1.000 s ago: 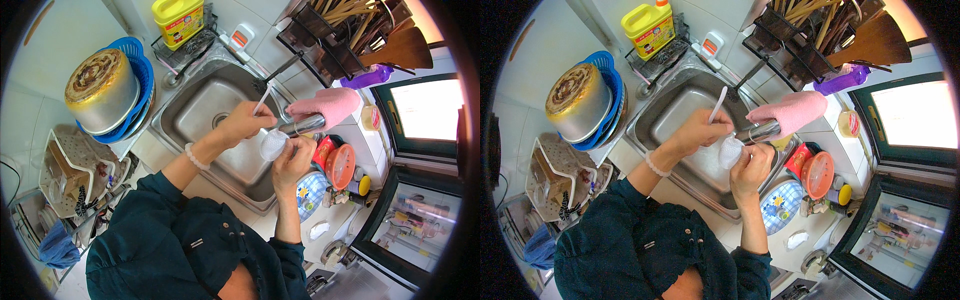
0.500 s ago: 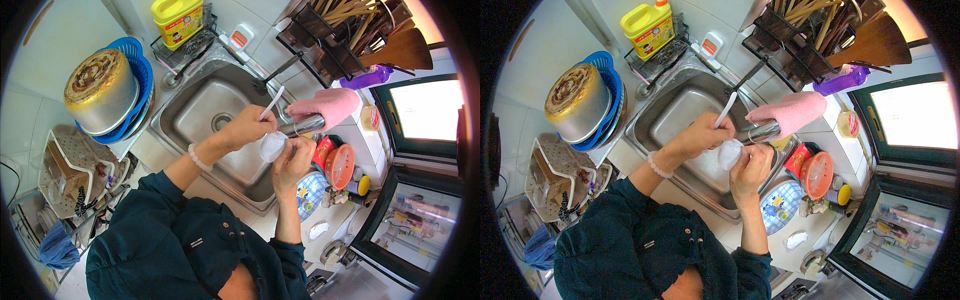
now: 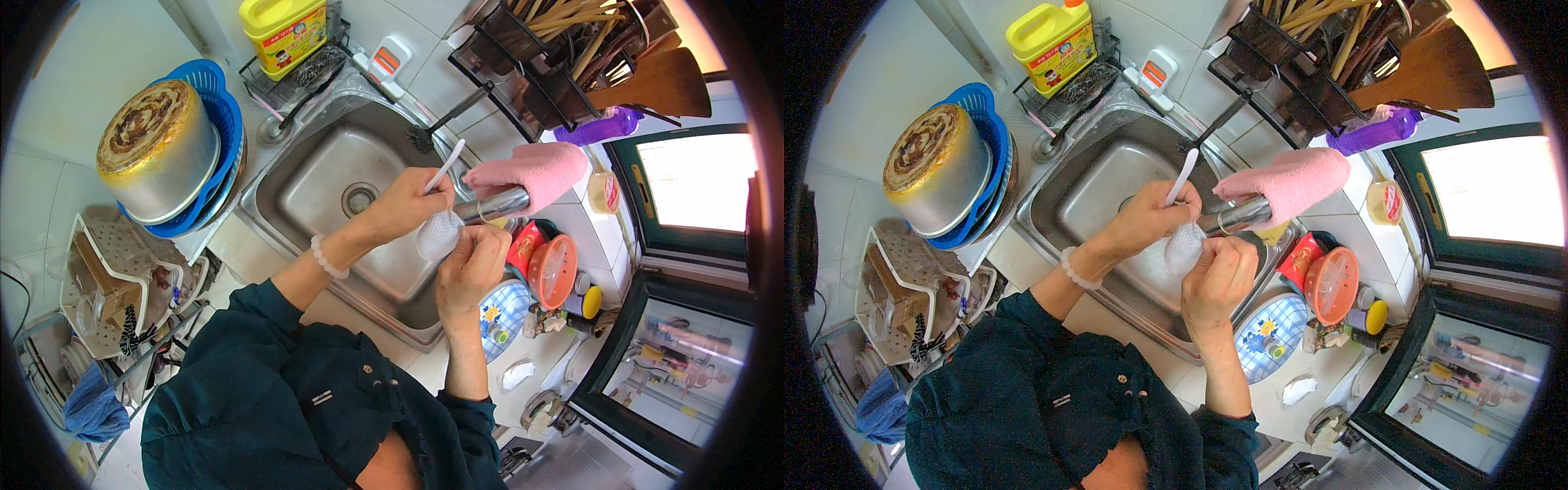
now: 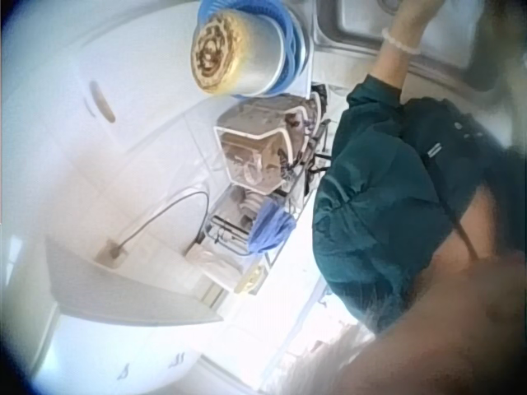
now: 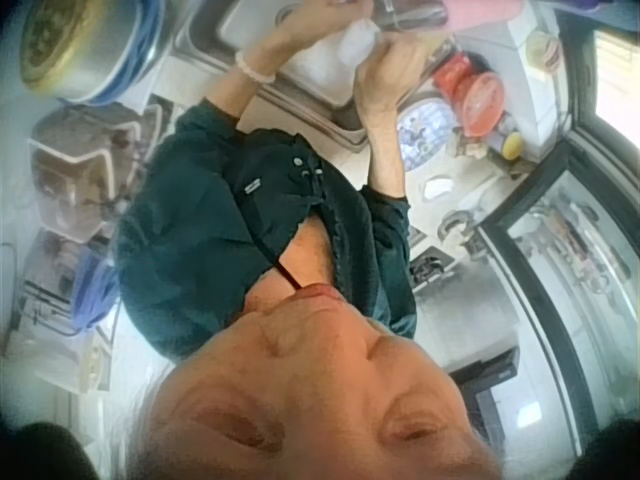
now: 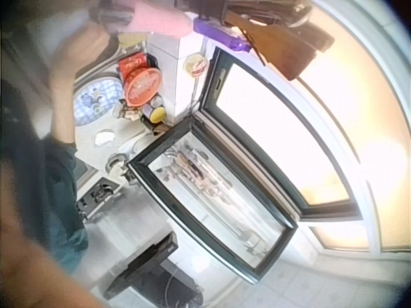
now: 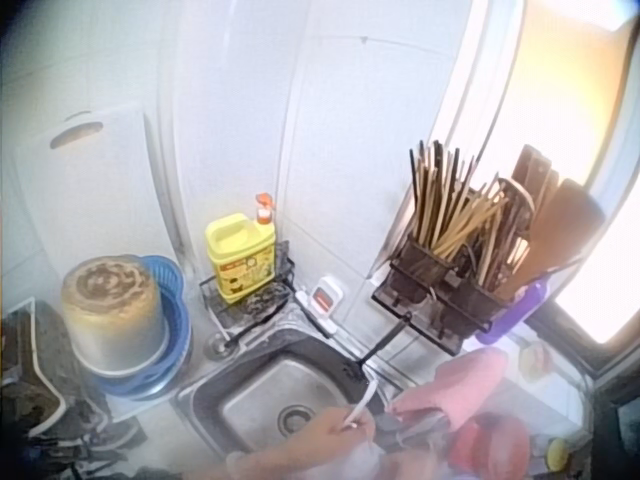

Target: The person takes a new aerator or filter component from a plastic bag and installs it onto a kitchen faucet by hand.

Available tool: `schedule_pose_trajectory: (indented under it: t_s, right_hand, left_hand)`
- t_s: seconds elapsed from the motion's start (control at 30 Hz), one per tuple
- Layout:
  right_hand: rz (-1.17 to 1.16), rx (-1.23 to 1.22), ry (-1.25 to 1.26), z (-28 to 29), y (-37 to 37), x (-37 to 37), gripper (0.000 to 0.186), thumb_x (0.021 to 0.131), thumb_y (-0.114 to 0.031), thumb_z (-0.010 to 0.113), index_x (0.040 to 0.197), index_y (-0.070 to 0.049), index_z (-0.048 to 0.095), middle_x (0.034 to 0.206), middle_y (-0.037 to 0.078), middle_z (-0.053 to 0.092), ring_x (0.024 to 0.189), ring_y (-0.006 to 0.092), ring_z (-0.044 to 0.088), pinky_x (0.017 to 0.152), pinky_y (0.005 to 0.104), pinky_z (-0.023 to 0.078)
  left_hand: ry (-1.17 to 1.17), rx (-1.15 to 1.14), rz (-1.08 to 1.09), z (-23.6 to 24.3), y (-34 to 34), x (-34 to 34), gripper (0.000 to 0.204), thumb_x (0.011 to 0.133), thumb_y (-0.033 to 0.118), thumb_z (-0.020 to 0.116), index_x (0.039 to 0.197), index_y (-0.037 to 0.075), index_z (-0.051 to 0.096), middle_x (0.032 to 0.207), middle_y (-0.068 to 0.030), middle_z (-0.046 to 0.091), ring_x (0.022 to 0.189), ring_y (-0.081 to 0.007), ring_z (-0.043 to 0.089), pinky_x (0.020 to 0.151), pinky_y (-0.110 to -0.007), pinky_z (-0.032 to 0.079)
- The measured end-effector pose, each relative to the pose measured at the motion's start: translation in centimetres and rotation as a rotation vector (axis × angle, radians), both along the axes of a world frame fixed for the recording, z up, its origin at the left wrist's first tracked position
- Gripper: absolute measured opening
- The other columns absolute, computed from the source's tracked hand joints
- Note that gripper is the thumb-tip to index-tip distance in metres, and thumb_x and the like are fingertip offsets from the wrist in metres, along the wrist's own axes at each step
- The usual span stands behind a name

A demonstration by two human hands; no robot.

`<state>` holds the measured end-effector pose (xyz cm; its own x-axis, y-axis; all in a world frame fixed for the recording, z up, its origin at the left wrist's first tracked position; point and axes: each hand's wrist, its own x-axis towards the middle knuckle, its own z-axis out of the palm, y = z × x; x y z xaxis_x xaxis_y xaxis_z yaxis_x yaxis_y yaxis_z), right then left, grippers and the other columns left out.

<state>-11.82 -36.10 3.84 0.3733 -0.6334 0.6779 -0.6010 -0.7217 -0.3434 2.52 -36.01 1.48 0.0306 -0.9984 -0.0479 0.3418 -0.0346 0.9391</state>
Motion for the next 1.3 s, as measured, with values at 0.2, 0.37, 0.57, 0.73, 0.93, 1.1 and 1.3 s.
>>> schedule_pose_trajectory:
  t_s: [0.2, 0.37, 0.57, 0.73, 0.93, 1.1, 1.3]
  right_hand:
    - [-0.007, 0.007, -0.018, 0.0, 0.1, 0.2, 0.015, 0.076, 0.006, 0.062, 0.084, 0.0, 0.051, 0.08, 0.016, 0.052, 0.072, 0.0318, 0.052, 0.063, 0.0394, 0.042]
    - [0.001, 0.041, -0.05, -0.2, 0.4, 0.2, 0.016, 0.077, 0.006, 0.06, 0.087, 0.0, 0.049, 0.08, 0.017, 0.052, 0.073, 0.0327, 0.052, 0.065, 0.0391, 0.043]
    - [0.013, 0.111, -0.134, -0.4, 0.4, -0.1, 0.013, 0.08, 0.004, 0.059, 0.088, 0.0, 0.049, 0.082, 0.017, 0.052, 0.075, 0.0311, 0.052, 0.068, 0.0377, 0.043]
    - [0.014, 0.137, -0.15, -0.5, 0.5, -0.2, 0.013, 0.082, 0.002, 0.06, 0.088, 0.0, 0.049, 0.082, 0.016, 0.051, 0.075, 0.0296, 0.052, 0.068, 0.0365, 0.043]
    - [0.028, 0.169, -0.131, -0.3, 0.5, -0.4, 0.014, 0.081, 0.003, 0.06, 0.088, 0.0, 0.048, 0.083, 0.017, 0.051, 0.075, 0.0297, 0.052, 0.068, 0.0363, 0.043]
    - [0.039, 0.155, -0.129, -0.7, 0.5, -0.5, 0.012, 0.082, 0.003, 0.058, 0.087, 0.0, 0.047, 0.083, 0.017, 0.051, 0.076, 0.03, 0.051, 0.069, 0.0366, 0.043]
    - [0.024, 0.202, -0.19, -1.1, 0.7, -0.4, 0.009, 0.085, -0.001, 0.056, 0.086, 0.001, 0.047, 0.084, 0.014, 0.05, 0.077, 0.0256, 0.05, 0.071, 0.0331, 0.042]
  left_hand:
    - [-0.096, -0.085, -0.042, -0.1, -1.0, 0.5, 0.01, 0.083, 0.013, 0.057, 0.077, 0.005, 0.057, 0.067, 0.0062, 0.049, 0.062, -0.0016, 0.042, 0.052, -0.019, 0.032]
    - [-0.129, -0.141, -0.095, -0.6, -1.5, 1.0, 0.011, 0.083, 0.013, 0.058, 0.078, 0.004, 0.059, 0.069, 0.0055, 0.052, 0.065, -0.0034, 0.045, 0.056, -0.02, 0.036]
    - [-0.117, -0.1, -0.158, -0.2, -1.2, 1.7, 0.01, 0.082, 0.012, 0.061, 0.079, 0.003, 0.063, 0.073, 0.0025, 0.058, 0.069, -0.0043, 0.05, 0.061, -0.02, 0.04]
    - [-0.04, -0.09, -0.173, -0.5, -1.1, 1.6, 0.008, 0.08, 0.01, 0.062, 0.08, 0.002, 0.064, 0.076, 0.0011, 0.061, 0.071, -0.0047, 0.052, 0.061, -0.019, 0.04]
    - [-0.077, -0.059, -0.161, 0.1, -1.2, 1.5, 0.009, 0.078, 0.009, 0.06, 0.075, 0.001, 0.061, 0.069, 0.001, 0.058, 0.067, -0.0057, 0.05, 0.061, -0.024, 0.042]
    - [-0.167, -0.162, -0.123, 0.2, -1.7, 1.3, 0.009, 0.081, 0.01, 0.059, 0.079, 0.002, 0.059, 0.071, 0.0012, 0.056, 0.069, -0.0054, 0.048, 0.062, -0.023, 0.041]
    - [-0.252, -0.192, -0.114, 0.3, -2.0, 1.2, 0.008, 0.083, 0.01, 0.059, 0.081, 0.002, 0.059, 0.072, 0.0012, 0.055, 0.07, -0.0054, 0.049, 0.062, -0.023, 0.042]
